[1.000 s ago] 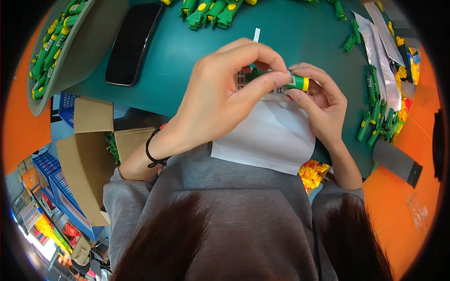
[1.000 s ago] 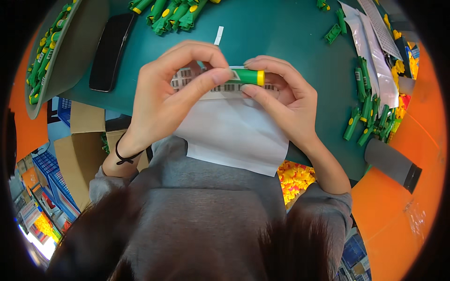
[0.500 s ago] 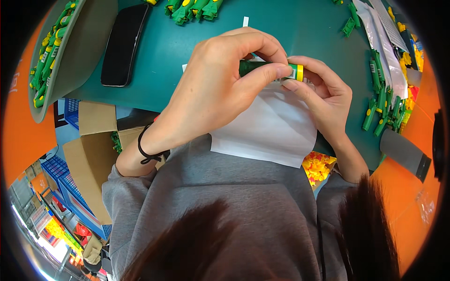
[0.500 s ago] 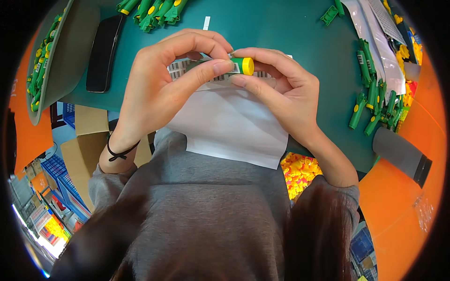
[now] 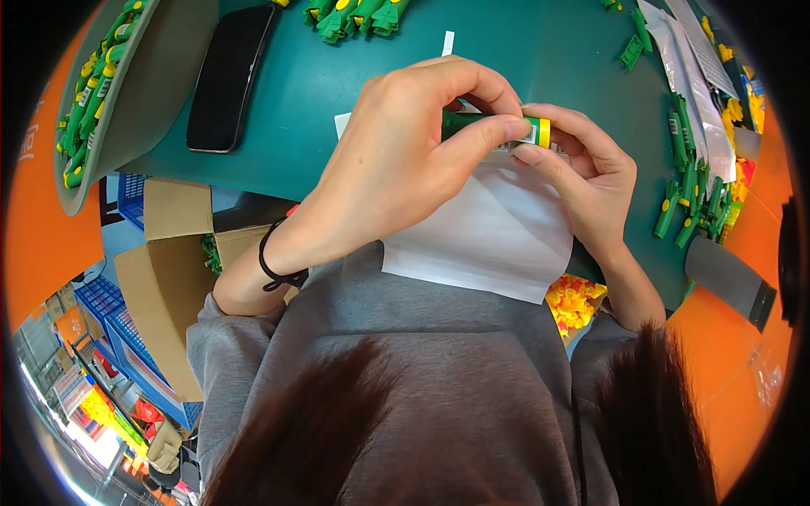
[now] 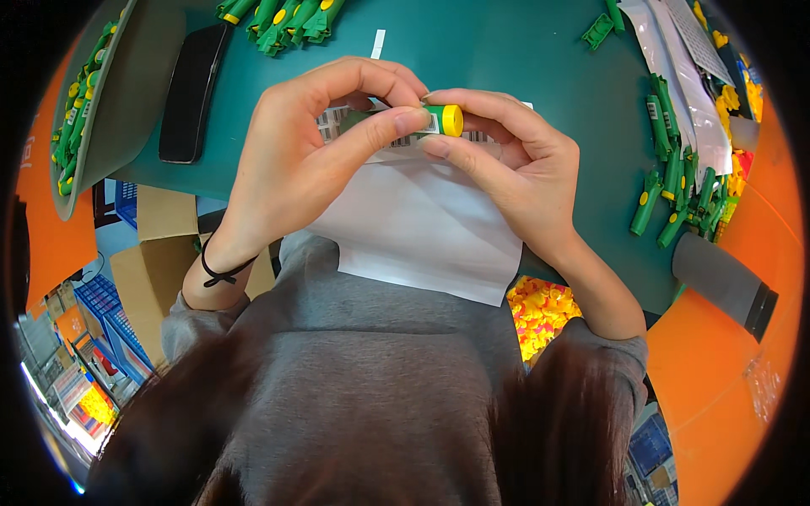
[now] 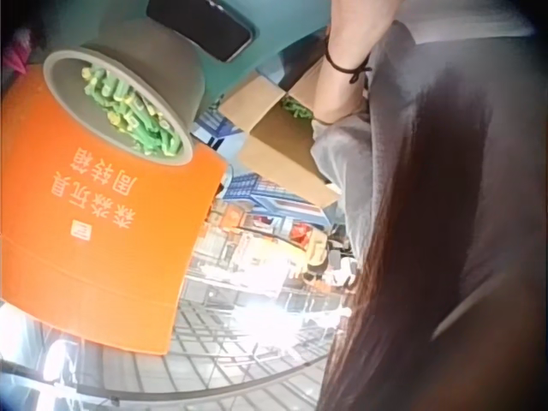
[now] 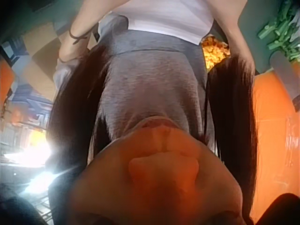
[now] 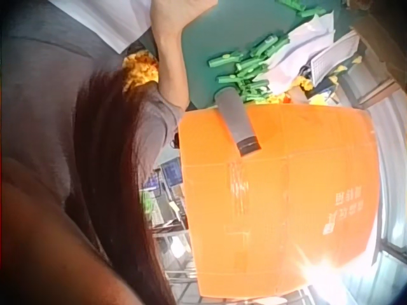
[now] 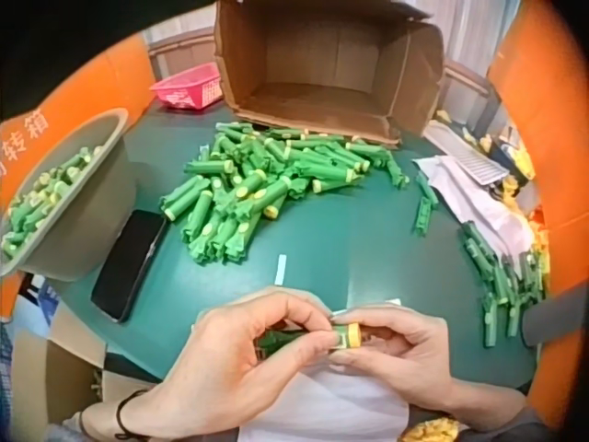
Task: Applying barcode stickers to small green toy cylinders at a factory workstation.
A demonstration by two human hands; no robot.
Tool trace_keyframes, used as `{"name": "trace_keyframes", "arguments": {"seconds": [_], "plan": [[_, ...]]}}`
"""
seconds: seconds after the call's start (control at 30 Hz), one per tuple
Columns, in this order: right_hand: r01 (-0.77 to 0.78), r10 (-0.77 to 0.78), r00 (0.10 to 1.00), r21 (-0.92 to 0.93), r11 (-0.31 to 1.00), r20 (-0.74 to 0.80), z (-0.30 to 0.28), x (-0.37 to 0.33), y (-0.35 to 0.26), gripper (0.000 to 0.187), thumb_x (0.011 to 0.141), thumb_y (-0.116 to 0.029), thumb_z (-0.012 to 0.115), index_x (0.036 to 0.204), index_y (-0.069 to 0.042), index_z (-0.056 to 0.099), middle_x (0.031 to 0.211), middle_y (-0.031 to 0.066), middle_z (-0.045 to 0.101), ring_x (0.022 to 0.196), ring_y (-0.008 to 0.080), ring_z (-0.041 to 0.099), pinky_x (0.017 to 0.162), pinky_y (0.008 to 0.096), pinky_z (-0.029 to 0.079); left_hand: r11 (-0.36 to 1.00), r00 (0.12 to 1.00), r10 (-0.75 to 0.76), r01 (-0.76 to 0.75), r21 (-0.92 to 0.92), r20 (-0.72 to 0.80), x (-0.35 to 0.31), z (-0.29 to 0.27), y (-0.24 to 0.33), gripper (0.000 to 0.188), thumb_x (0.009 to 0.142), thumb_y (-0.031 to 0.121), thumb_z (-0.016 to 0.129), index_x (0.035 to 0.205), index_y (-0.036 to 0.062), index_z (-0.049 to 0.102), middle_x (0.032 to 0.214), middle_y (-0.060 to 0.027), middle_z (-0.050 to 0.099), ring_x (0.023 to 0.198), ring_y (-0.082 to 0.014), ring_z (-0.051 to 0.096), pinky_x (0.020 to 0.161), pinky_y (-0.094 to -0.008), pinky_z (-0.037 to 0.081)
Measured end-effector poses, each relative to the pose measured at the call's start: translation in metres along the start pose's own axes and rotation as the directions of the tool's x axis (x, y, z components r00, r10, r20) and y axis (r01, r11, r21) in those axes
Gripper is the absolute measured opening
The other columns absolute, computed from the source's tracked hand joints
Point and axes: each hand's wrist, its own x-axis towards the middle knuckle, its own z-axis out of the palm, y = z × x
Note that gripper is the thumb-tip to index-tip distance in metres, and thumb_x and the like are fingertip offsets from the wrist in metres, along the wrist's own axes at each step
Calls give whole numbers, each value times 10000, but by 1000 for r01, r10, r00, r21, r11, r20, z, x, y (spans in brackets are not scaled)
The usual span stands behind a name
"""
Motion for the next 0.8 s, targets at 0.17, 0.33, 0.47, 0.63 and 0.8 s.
{"name": "trace_keyframes", "arguments": {"seconds": [0.17,0.33,0.47,0.63,0.8], "plan": [[-27,27,1000,13,1000,0,0,0,1,390,856,95,740,1236,74,655,1158,129,686,1014,177,683,875,287,584,997,997,-73,73,-14,38,1,-1,1,112,938,56,698,993,-40,686,1027,-70,698,934,-116,637,859,-264,524],[-51,54,998,99,994,-29,-2,-2,4,399,845,76,766,1233,43,681,1229,147,666,1076,187,645,949,298,538,999,999,-26,25,36,25,4,2,-3,136,941,82,704,1001,-38,682,1000,-69,706,907,-113,640,852,-265,525],[-17,17,1000,85,996,-2,-6,-1,3,410,833,89,767,1231,46,681,1246,164,654,1101,207,643,958,316,535,996,994,55,-47,74,-98,3,8,-2,183,926,153,748,999,-8,700,920,-60,722,794,-106,642,745,-259,523],[147,-139,988,-113,983,71,-8,4,9,483,808,38,800,1273,-16,682,1263,132,625,1109,218,606,964,348,499,988,992,-90,78,134,89,1,2,4,172,925,203,757,979,40,755,820,-31,717,714,-78,613,632,-257,476],[210,-235,971,-595,776,37,2,10,5,483,781,-113,847,1242,-89,703,1221,114,638,1147,274,571,989,369,450,980,965,178,-156,122,-193,7,-45,9,180,949,182,704,972,14,763,865,-44,735,695,-101,615,635,-238,471]]}}
